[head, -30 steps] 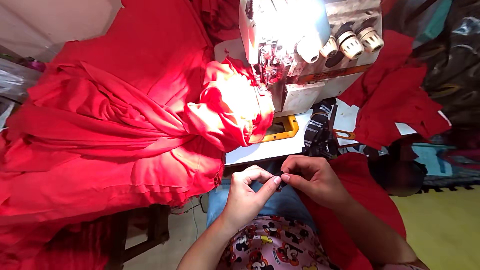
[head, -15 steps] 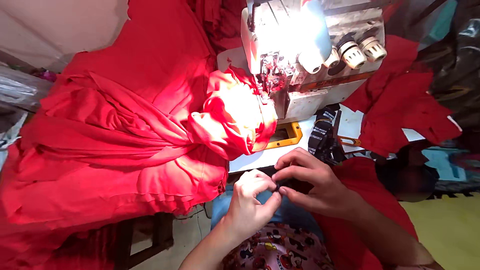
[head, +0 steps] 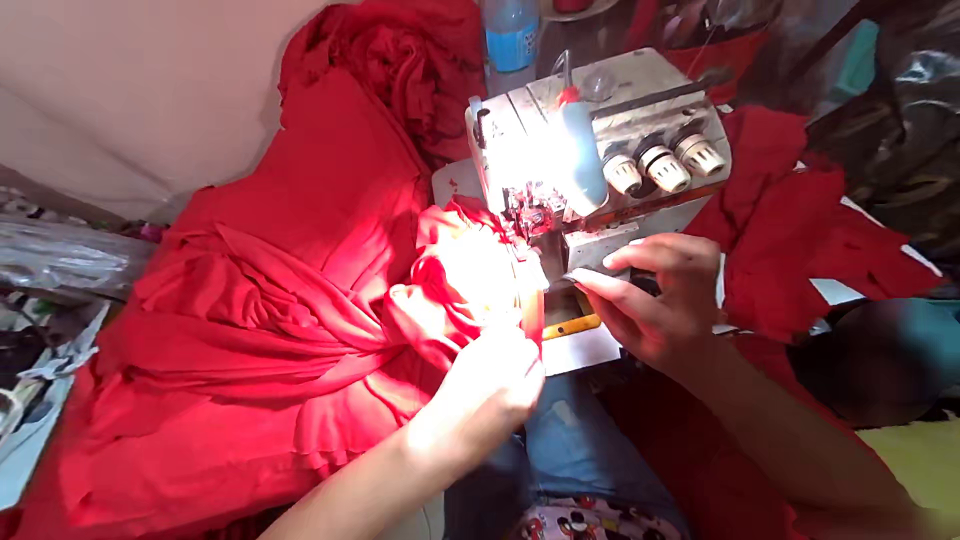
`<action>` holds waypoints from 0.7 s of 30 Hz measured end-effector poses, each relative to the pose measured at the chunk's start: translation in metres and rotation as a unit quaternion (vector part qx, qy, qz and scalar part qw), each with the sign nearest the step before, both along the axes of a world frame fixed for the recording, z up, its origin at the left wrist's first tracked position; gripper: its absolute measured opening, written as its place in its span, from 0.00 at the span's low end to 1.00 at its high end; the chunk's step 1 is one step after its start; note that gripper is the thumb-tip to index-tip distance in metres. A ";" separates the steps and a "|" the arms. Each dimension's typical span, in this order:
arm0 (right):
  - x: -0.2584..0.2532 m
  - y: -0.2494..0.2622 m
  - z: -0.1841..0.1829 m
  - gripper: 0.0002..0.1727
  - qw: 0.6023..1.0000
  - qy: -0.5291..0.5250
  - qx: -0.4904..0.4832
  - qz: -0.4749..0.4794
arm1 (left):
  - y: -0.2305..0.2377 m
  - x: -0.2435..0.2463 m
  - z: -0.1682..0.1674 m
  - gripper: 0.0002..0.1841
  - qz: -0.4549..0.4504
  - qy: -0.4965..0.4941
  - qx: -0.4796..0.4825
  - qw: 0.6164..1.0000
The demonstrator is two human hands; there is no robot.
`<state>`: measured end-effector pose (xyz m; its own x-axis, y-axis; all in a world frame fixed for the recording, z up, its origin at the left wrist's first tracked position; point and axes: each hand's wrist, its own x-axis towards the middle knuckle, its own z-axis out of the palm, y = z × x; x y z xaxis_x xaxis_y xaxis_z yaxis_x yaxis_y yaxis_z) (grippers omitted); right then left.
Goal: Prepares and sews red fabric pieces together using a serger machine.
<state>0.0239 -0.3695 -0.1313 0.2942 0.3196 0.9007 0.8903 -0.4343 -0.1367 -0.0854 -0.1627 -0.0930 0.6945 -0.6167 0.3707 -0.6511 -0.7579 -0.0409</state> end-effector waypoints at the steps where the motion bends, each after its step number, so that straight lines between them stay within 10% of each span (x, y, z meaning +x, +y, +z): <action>1: 0.004 0.005 -0.002 0.05 1.000 -0.013 -0.005 -0.008 | 0.002 -0.008 0.015 0.11 -0.007 0.009 -0.032 0.999; 7: -0.001 0.033 -0.016 0.09 1.000 -0.006 -0.020 -0.001 | -0.001 -0.028 0.086 0.19 0.211 -0.087 0.021 0.973; 21: -0.020 0.038 -0.018 0.15 0.982 0.130 -0.139 -0.021 | -0.015 -0.034 0.049 0.09 0.098 0.088 -0.134 0.982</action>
<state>0.0043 -0.3318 -0.1490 0.5208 0.5245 0.6735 0.8215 -0.5224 -0.2285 -0.1189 -0.1775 -0.0444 0.8573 -0.3623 0.3656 -0.4717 -0.8374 0.2763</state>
